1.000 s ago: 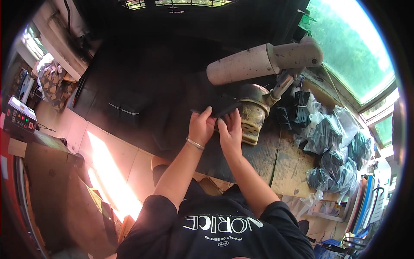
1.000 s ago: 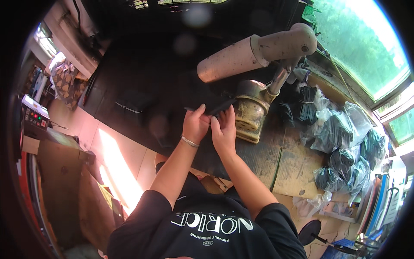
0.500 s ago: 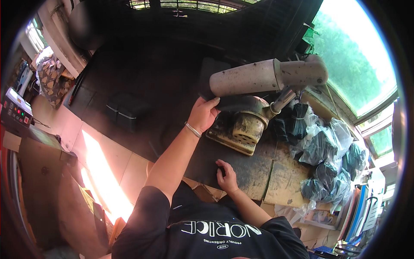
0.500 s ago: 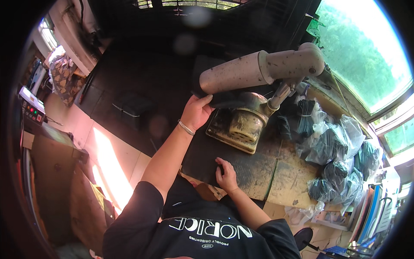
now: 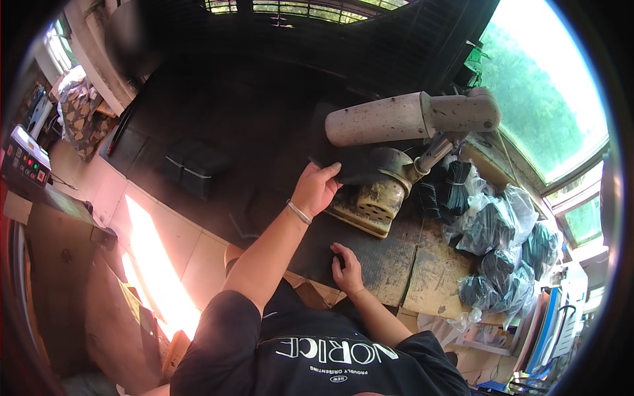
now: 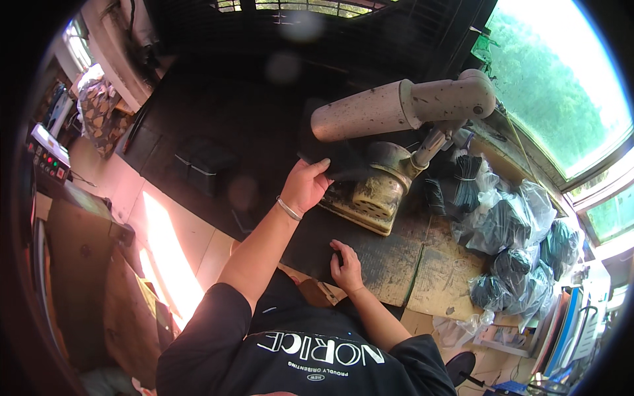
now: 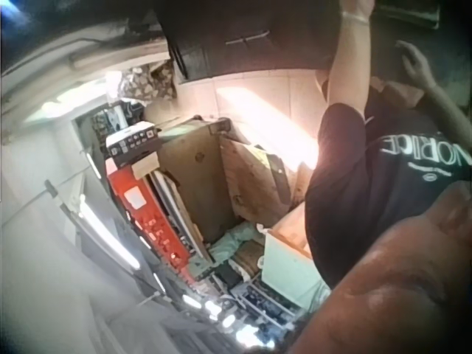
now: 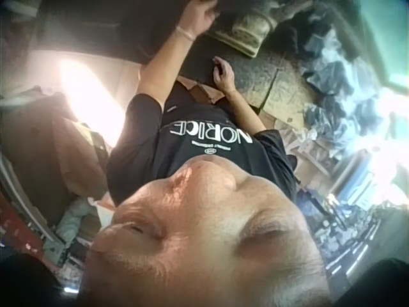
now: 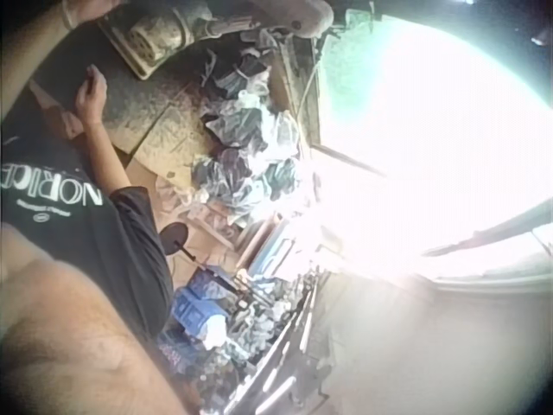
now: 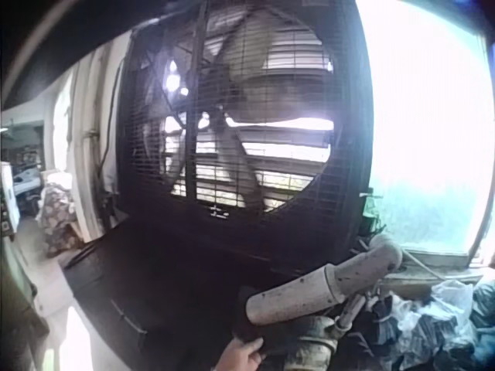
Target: Heating shoe components using an industrial heater to prepare them for the lasting process.
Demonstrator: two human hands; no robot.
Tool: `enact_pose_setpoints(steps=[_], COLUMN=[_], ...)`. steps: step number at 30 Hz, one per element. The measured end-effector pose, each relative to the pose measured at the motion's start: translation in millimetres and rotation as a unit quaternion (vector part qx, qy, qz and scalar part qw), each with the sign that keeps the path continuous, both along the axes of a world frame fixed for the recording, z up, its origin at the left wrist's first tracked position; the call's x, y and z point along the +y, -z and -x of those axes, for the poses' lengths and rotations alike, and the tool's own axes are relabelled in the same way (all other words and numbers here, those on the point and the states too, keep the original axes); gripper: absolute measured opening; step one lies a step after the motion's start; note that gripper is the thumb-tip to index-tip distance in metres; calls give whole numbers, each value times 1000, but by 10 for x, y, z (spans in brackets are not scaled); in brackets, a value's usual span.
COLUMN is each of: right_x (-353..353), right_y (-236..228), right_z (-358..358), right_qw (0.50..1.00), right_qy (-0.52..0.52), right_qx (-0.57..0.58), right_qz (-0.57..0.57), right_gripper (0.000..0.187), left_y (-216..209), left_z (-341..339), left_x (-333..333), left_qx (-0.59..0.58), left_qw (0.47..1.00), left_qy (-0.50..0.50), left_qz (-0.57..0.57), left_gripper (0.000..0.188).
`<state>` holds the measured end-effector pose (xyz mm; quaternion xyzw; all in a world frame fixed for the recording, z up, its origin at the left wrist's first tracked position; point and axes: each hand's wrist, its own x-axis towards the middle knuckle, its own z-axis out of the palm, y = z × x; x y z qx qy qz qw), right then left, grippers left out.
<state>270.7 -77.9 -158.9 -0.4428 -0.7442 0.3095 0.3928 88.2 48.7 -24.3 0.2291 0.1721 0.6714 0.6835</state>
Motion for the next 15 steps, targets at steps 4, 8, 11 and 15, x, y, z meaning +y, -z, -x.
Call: enact_pose_setpoints(steps=[4, 8, 11, 15], right_x=[-7, -9, -8, -15], right_y=[8, 22, 17, 0], right_z=[-6, -12, -9, -10], right_qw=[1000, 1000, 1000, 1000], right_qy=[3, 1, 0, 0], right_qx=[0, 7, 8, 6], right_qz=[3, 4, 5, 7], right_gripper=[39, 39, 39, 38], left_y=[6, -5, -26, 13], left_z=[-23, -49, -47, -6], left_x=[-109, -217, -304, -404], left_qx=[-14, -24, -20, -5], left_qw=[1000, 1000, 1000, 1000], left_qy=[-1, 2, 4, 17], left_qz=[7, 17, 14, 23], left_gripper=[29, 28, 29, 31])
